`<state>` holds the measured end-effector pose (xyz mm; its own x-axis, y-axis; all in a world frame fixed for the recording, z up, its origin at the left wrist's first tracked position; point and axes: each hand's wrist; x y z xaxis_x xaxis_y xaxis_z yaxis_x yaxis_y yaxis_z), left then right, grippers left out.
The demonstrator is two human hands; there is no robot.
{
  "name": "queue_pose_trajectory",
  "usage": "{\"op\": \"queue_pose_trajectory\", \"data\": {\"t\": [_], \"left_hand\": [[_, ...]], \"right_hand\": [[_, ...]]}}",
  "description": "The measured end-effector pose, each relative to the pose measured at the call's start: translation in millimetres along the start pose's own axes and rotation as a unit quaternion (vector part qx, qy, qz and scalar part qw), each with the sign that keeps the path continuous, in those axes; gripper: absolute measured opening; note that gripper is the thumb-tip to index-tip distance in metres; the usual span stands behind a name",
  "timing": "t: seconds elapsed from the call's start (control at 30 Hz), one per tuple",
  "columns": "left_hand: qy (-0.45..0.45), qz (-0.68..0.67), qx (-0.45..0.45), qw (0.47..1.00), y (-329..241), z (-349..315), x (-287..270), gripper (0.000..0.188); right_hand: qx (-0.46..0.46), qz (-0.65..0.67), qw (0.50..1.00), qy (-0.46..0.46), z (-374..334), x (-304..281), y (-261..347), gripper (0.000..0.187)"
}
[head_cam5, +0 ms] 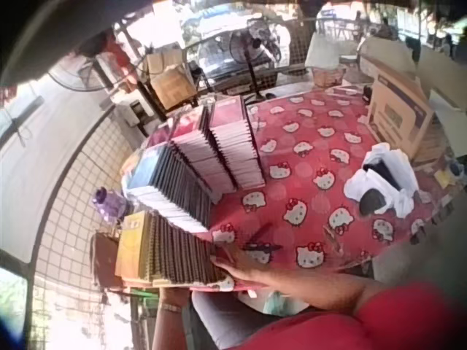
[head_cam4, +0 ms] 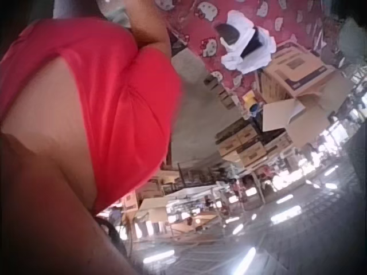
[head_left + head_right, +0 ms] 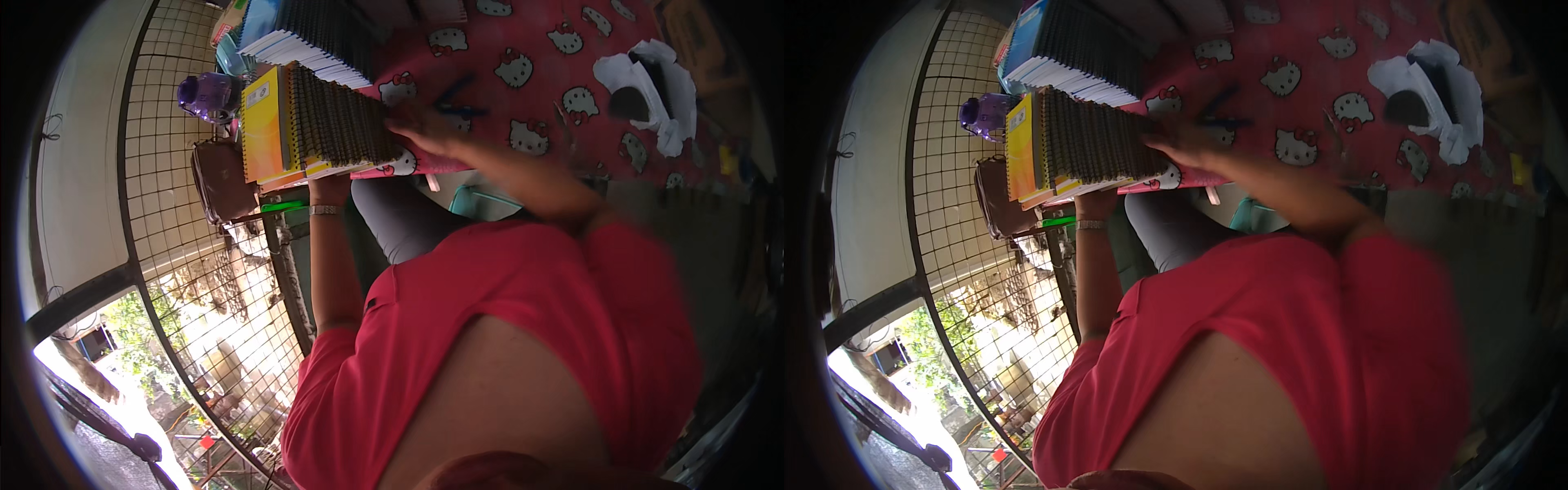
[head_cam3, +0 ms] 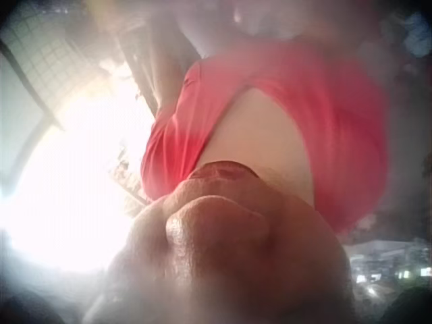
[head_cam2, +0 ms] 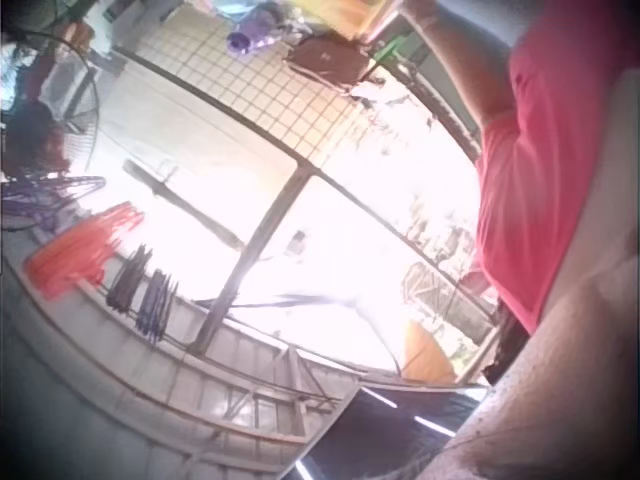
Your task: The person organizes notebooks on a table, aligning a stack of notebooks by tapping them against the surface and then placing the stack onto another pile.
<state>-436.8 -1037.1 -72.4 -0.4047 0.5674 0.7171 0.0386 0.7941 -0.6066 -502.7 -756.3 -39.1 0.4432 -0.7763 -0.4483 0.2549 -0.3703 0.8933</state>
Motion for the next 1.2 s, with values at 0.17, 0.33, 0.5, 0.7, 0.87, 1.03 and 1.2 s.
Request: {"op": "queue_pose_trajectory", "data": {"t": [0.17,0.33,0.5,0.7,0.87,1.03,1.2], "left_hand": [[0.001,-0.053,0.007,0.999,34.0,-17.7,34.9,0.046],[-0.069,-0.087,0.060,0.992,93.8,-61.6,102.0,0.056],[-0.084,-0.110,0.085,0.987,120.5,-75.9,111.0,0.066],[-0.105,0.040,0.217,0.970,67.0,-38.5,62.1,0.070],[-0.038,0.079,0.184,0.979,-35.5,10.3,20.9,0.064],[-0.002,0.090,0.048,0.995,-37.4,7.8,31.0,0.060],[0.004,0.106,-0.092,0.990,-12.0,-42.9,31.6,0.056]], "right_hand": [[-0.079,0.259,0.960,-0.070,28.6,45.4,6.1,0.058],[0.006,0.192,0.972,0.137,51.8,8.8,-23.5,0.044],[-0.043,-0.082,0.971,0.219,75.4,-16.3,-42.6,0.037],[-0.046,-0.002,0.994,0.103,55.3,-24.3,-44.5,0.036],[0.138,0.156,0.958,-0.197,-22.5,11.8,-30.4,0.040],[0.127,0.211,0.962,-0.115,-53.6,64.9,-17.0,0.044],[0.153,0.185,0.966,-0.095,-28.4,35.5,18.6,0.047]]}}
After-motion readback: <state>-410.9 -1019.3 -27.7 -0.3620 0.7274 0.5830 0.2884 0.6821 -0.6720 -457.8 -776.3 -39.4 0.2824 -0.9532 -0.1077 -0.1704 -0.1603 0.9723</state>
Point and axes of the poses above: each hand's wrist, its own z-axis towards the middle knuckle, its own x-axis out of the palm, y = z × x, and after that the axes turned 14 degrees about -z, right-handed
